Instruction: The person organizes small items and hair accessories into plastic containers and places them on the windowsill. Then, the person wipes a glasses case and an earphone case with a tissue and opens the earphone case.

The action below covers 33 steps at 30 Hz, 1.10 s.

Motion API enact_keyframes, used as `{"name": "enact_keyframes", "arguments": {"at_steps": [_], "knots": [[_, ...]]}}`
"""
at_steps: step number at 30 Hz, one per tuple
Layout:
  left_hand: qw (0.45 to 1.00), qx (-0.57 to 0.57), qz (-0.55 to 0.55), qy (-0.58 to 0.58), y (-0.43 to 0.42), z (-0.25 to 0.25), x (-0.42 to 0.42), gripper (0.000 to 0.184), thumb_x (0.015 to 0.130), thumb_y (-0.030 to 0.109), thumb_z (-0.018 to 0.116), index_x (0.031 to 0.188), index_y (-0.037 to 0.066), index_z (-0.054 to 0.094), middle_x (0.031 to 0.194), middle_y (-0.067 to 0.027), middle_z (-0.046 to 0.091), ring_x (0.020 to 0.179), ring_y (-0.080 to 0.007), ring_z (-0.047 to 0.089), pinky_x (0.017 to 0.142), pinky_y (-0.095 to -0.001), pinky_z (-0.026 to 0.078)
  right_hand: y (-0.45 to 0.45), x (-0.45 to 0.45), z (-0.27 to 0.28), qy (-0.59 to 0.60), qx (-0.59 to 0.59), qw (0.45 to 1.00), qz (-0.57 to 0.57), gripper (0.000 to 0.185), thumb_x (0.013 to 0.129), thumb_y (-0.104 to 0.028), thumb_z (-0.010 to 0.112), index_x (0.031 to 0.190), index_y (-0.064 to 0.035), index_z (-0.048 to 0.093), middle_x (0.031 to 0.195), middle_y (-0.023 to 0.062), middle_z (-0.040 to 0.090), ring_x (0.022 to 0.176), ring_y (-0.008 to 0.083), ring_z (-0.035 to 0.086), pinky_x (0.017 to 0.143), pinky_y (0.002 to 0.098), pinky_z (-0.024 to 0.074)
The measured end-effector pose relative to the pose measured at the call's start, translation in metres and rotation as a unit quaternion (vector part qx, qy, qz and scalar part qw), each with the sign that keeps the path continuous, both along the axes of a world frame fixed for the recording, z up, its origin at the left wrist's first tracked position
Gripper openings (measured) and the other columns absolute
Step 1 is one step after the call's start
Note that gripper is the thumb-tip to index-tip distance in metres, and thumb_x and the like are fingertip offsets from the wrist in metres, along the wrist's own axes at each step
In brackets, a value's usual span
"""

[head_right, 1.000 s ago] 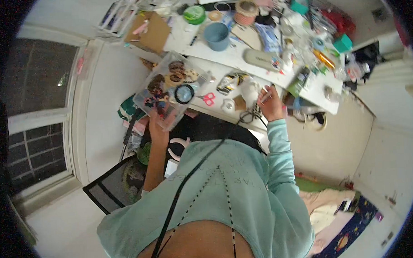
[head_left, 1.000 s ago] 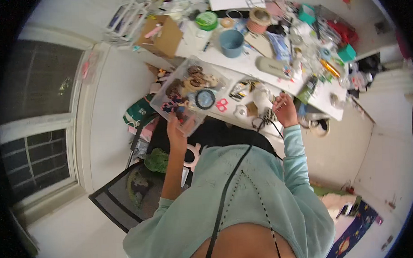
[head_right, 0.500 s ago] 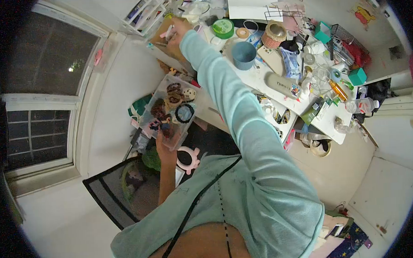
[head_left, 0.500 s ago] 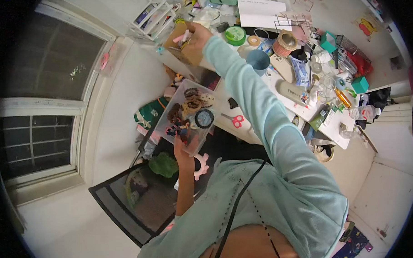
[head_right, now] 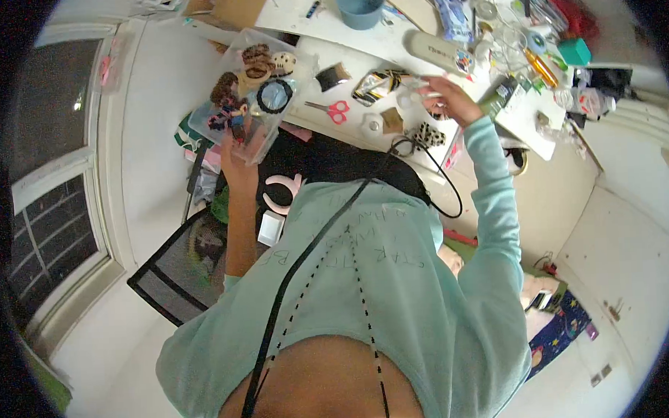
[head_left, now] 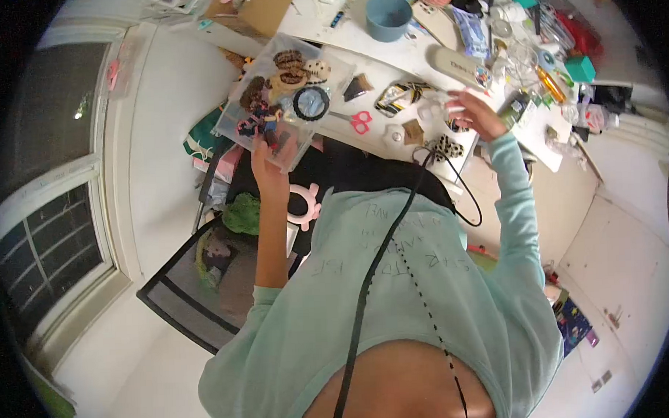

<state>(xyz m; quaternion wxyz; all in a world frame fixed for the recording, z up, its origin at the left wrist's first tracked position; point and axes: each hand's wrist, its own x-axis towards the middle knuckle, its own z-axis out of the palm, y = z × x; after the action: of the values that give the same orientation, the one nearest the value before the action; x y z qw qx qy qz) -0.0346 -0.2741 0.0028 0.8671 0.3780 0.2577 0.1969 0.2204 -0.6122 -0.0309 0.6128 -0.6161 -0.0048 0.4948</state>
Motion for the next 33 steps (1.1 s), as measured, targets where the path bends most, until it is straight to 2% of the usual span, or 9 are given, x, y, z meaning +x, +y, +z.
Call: {"name": "enact_keyframes", "arguments": {"at_steps": [2,7,12,18,22,25,28,29,33], "knots": [[1.0,0.016,-0.007,0.002,-0.004,0.001,0.012,0.047,0.082,0.03,0.045,0.12,0.004,0.034,0.118,-0.0138,0.042,0.108,-0.0281,0.043,0.091,-0.0408,0.036,-0.029,-0.033,-0.02,-0.036,-0.092,0.995,-0.014,0.04,0.084,-0.034,0.045,0.114,-0.0093,0.044,0.094,0.0024,0.054,0.072,0.0093,0.053,0.066,0.023,0.0438],[0.999,0.003,-0.049,-0.019,-0.008,0.016,0.028,0.046,0.081,0.027,0.045,0.119,0.004,0.034,0.119,-0.0135,0.041,0.113,-0.0264,0.037,0.095,-0.0436,0.032,-0.056,-0.091,-0.048,-0.074,-0.181,0.98,0.015,0.035,0.081,-0.03,0.046,0.11,-0.0126,0.048,0.092,-0.0002,0.057,0.073,0.0092,0.055,0.061,0.0235,0.0416],[0.999,0.025,-0.041,-0.01,-0.01,0.029,0.032,0.045,0.08,0.026,0.044,0.118,0.004,0.034,0.119,-0.0104,0.041,0.114,-0.0253,0.036,0.096,-0.0445,0.031,-0.069,-0.114,-0.117,-0.194,-0.229,0.951,0.078,0.041,0.077,-0.033,0.054,0.106,-0.0043,0.05,0.091,0.0138,0.057,0.078,0.0215,0.056,0.069,0.0297,0.0439],[0.999,0.018,-0.038,0.012,-0.002,0.033,0.019,0.042,0.078,0.026,0.048,0.115,0.007,0.04,0.116,-0.0089,0.043,0.114,-0.0265,0.035,0.095,-0.046,0.03,-0.031,-0.132,-0.125,-0.314,-0.327,0.856,0.247,0.033,0.073,-0.026,0.056,0.099,-0.0056,0.053,0.085,0.0164,0.058,0.08,0.029,0.056,0.072,0.0357,0.0437],[0.999,0.025,0.003,0.026,0.003,0.023,0.01,0.049,0.079,0.03,0.046,0.122,0.008,0.032,0.118,-0.0108,0.041,0.11,-0.0318,0.04,0.092,-0.041,0.035,-0.022,-0.149,-0.133,-0.318,-0.314,0.849,0.281,0.029,0.076,-0.026,0.053,0.097,-0.0054,0.052,0.089,0.0169,0.057,0.086,0.0306,0.053,0.075,0.037,0.0417],[0.999,0.006,0.036,0.026,0.009,0.026,0.007,0.038,0.079,0.027,0.046,0.113,0.009,0.043,0.113,-0.0089,0.046,0.11,-0.0304,0.039,0.091,-0.0487,0.034,-0.014,-0.141,-0.124,-0.294,-0.299,0.866,0.273,0.027,0.076,-0.024,0.051,0.096,-0.0053,0.053,0.087,0.0174,0.057,0.083,0.032,0.054,0.074,0.0387,0.042],[0.998,0.041,0.043,0.023,0.013,0.027,0.005,0.046,0.08,0.032,0.046,0.118,0.007,0.036,0.115,-0.0105,0.045,0.109,-0.0325,0.04,0.091,-0.0408,0.036,0.008,-0.113,-0.102,-0.362,-0.277,0.827,0.329,0.025,0.076,-0.023,0.049,0.092,-0.0054,0.055,0.088,0.0166,0.058,0.084,0.0328,0.055,0.076,0.0387,0.0427],[0.997,0.038,0.054,0.028,0.013,0.028,0.003,0.047,0.08,0.031,0.046,0.118,0.006,0.035,0.115,-0.0115,0.044,0.108,-0.0333,0.041,0.09,-0.0414,0.037,0.022,-0.102,-0.121,-0.352,-0.309,0.813,0.347,0.027,0.074,-0.021,0.05,0.096,-0.0049,0.054,0.093,0.0169,0.057,0.089,0.0315,0.054,0.077,0.0382,0.042],[0.997,0.042,0.059,0.016,0.009,0.028,-0.006,0.048,0.08,0.03,0.047,0.118,0.005,0.035,0.114,-0.0127,0.044,0.106,-0.0326,0.043,0.088,-0.041,0.038,0.1,-0.062,-0.103,-0.517,-0.2,0.736,0.389,0.042,0.069,-0.019,0.057,0.108,-0.0054,0.047,0.108,0.0143,0.048,0.096,0.0311,0.048,0.082,0.036,0.0399]]}}
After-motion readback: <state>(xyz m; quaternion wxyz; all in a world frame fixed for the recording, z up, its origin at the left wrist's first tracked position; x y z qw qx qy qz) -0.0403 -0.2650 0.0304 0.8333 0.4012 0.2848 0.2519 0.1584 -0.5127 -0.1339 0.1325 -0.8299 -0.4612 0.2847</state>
